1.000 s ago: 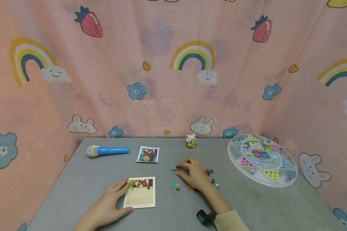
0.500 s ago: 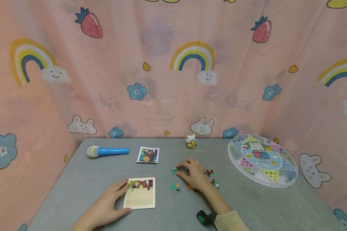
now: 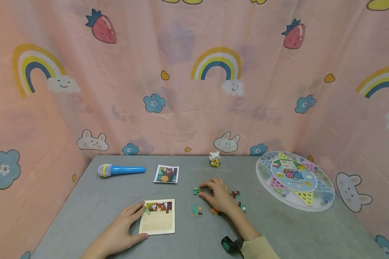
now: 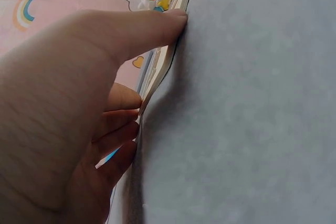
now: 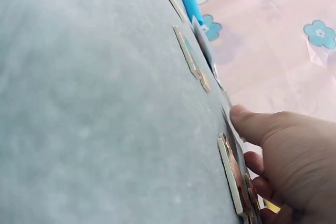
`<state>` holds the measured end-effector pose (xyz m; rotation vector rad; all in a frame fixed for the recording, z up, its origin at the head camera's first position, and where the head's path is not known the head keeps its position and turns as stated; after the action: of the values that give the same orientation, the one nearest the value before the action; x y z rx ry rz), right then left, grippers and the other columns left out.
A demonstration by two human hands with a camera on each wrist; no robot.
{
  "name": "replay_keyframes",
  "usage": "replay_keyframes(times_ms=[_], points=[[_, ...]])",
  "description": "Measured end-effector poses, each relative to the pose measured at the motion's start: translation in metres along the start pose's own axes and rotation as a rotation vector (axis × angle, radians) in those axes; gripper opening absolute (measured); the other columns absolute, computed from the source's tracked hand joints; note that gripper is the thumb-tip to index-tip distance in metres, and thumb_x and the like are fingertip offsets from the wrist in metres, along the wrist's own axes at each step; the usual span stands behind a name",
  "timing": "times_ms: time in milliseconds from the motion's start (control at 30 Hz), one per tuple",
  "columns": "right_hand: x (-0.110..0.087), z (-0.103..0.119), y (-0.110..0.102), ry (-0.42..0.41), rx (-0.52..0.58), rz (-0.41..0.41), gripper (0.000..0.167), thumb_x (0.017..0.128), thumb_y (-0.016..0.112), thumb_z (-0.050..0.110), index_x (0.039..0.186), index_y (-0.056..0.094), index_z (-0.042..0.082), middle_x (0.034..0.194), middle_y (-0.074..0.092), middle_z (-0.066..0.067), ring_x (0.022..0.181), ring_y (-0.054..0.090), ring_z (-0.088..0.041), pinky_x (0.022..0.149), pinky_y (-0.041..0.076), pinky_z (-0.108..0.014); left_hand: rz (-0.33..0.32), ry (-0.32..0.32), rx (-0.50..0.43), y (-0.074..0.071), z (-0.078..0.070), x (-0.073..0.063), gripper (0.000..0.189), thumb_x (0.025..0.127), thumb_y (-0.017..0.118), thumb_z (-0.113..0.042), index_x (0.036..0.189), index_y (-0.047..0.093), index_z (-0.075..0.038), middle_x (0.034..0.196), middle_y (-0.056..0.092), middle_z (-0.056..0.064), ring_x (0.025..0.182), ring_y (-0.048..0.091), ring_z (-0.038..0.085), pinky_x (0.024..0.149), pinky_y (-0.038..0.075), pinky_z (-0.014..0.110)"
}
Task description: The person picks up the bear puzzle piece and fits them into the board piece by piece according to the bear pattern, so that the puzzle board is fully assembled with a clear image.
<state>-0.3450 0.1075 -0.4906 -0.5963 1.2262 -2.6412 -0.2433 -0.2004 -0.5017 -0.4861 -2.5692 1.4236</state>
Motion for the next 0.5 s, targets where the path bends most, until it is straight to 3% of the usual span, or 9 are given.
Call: replay_keyframes(times_ms=[200, 500], points=[[0.003, 0.009, -0.003, 0.024, -0.008, 0.007, 0.021, 0.096, 0.081, 0.026, 0.114, 0.079, 0.014, 0.111, 0.069, -0.004, 0.106, 0.058, -0.026, 0.091, 0.045, -0.054, -0.007, 0.018, 0.000, -0.001, -0.002, -0.001, 0.098, 0.085, 0.086, -0.057, 0.155, 0.051, 0.001, 0.163, 0.046, 0.016, 0.148, 0.042, 0.042, 0.114, 0.041, 0.067], [0.012, 0.051, -0.001, -0.022, 0.007, 0.017, 0.023, 0.098, 0.080, 0.027, 0.113, 0.078, 0.010, 0.109, 0.071, -0.005, 0.109, 0.062, -0.028, 0.096, 0.051, -0.054, -0.011, 0.016, 0.011, 0.000, -0.001, -0.001, 0.098, 0.085, 0.085, -0.058, 0.156, 0.051, 0.001, 0.163, 0.045, 0.016, 0.149, 0.041, 0.043, 0.115, 0.042, 0.066]])
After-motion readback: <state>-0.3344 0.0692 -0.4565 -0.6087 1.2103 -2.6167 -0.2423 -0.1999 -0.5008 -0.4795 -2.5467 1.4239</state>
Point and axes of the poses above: each hand's wrist, its own x-axis towards the middle knuckle, its own y-axis out of the palm, z = x × y, the point moved 8 cm from there along x, towards the middle knuckle
